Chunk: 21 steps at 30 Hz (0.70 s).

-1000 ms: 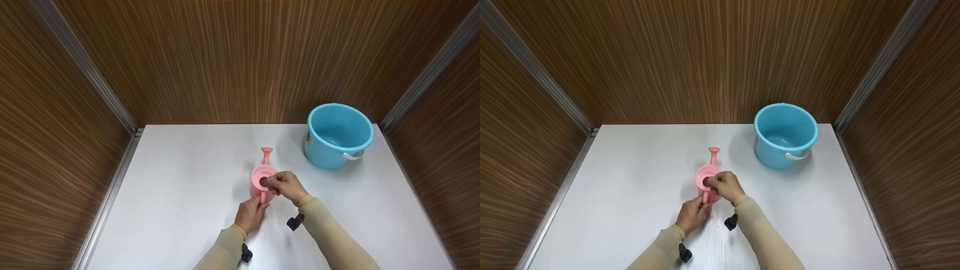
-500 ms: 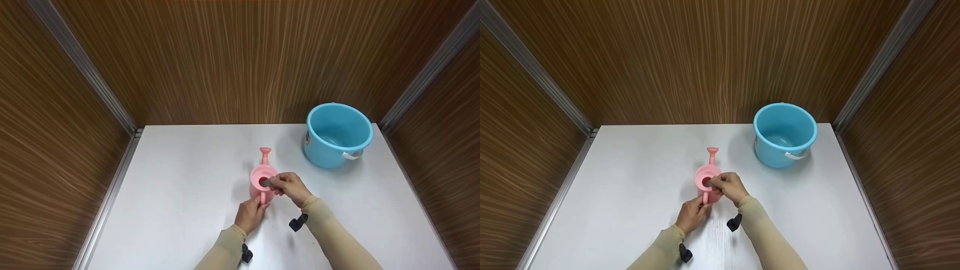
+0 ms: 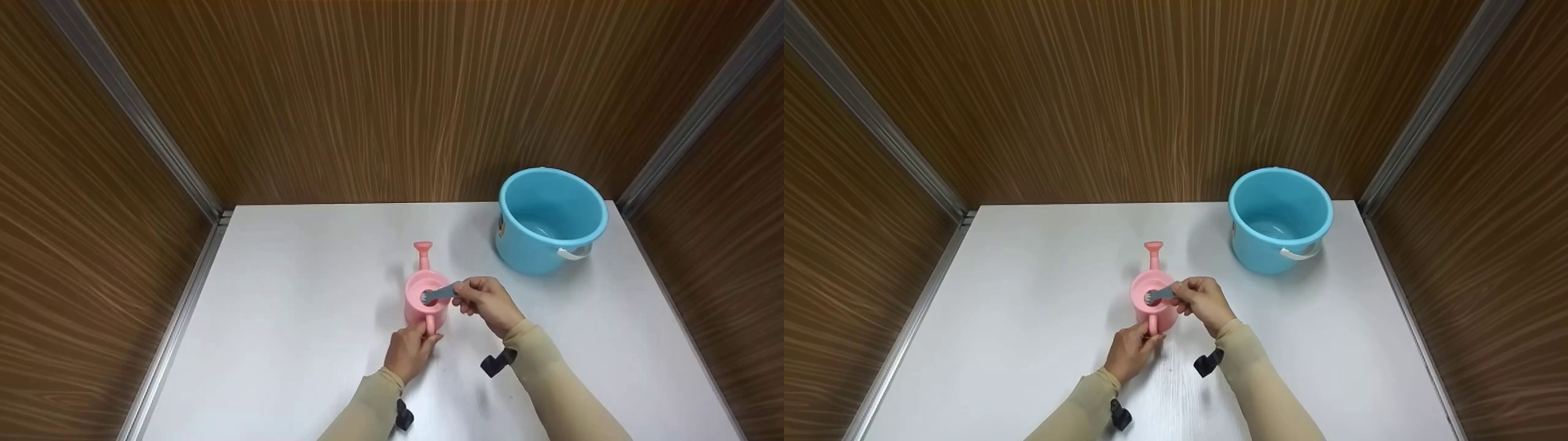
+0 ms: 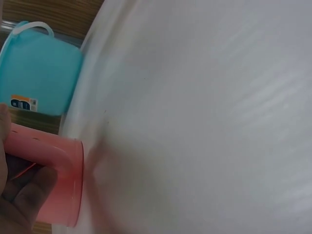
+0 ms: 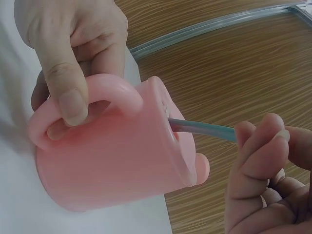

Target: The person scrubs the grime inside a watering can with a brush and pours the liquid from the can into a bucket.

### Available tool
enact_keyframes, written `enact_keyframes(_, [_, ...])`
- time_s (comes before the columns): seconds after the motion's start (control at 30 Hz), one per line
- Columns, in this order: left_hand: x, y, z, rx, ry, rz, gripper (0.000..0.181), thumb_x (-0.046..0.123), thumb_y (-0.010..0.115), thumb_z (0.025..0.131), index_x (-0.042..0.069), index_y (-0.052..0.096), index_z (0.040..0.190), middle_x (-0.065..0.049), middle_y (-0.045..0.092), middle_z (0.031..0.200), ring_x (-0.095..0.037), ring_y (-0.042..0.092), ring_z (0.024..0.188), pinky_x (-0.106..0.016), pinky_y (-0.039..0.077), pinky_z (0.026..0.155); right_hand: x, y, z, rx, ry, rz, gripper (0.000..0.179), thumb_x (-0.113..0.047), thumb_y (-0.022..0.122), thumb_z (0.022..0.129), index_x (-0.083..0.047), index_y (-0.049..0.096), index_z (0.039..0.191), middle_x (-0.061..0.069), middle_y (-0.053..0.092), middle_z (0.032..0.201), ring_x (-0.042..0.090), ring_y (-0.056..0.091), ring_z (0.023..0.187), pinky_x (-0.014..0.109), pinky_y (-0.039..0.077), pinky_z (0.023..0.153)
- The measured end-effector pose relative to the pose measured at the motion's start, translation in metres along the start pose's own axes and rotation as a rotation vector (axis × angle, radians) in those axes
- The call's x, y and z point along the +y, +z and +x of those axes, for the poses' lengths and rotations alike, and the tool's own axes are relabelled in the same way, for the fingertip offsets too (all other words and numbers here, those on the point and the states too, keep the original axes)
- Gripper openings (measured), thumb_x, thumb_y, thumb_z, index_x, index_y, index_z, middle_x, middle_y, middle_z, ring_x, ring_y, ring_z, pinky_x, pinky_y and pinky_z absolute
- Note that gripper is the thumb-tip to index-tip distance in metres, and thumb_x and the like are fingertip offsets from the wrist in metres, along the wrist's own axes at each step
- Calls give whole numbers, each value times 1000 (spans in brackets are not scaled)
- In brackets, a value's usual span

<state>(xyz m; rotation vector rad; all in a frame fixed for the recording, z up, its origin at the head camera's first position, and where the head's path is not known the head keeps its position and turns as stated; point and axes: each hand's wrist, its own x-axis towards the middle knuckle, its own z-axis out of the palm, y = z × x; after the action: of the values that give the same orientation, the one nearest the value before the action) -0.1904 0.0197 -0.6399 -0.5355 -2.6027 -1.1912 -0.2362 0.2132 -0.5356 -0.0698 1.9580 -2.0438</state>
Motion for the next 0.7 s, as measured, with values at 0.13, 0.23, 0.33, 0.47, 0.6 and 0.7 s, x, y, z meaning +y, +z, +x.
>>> enact_keyframes(0.13, [0,2,1,23,25,17,21,27,72,87,16,57,77,11,54,67,-1,48,58,-17,41,53,2,-1,0,10,1,12,26,-17,61,95,7,61,87,7,62,72,11,53,57,25,46,58])
enact_keyframes(0.23, [0,3,1,26,30,26,21,27,72,87,17,56,77,11,55,66,0,48,58,-17,41,53,4,-1,1,16,3,7,27,-17,61,95,10,61,90,8,62,73,12,53,58,26,47,59])
enact_keyframes(0.33, [0,4,2,20,25,24,21,27,72,87,17,57,77,11,56,67,0,48,58,-18,41,53,6,3,3,11,20,-7,28,-17,60,95,11,61,93,9,62,75,12,53,59,26,48,60])
enact_keyframes(0.47, [1,4,2,11,23,25,20,25,73,87,16,57,78,10,55,66,-2,48,58,-18,40,53,10,11,8,6,65,-26,28,-14,60,96,13,61,94,10,63,75,13,53,60,24,47,59])
enact_keyframes(0.6, [2,6,3,0,29,37,21,26,70,89,15,56,78,9,53,65,-3,47,57,-18,38,52,12,19,13,1,102,-74,27,-12,59,96,15,60,97,12,63,76,15,54,62,25,47,60])
enact_keyframes(0.7, [1,6,2,-8,31,36,20,26,68,90,15,56,79,9,53,65,-4,48,58,-18,38,53,12,24,15,-2,114,-118,28,-13,59,96,15,61,100,13,63,78,16,53,63,26,47,62])
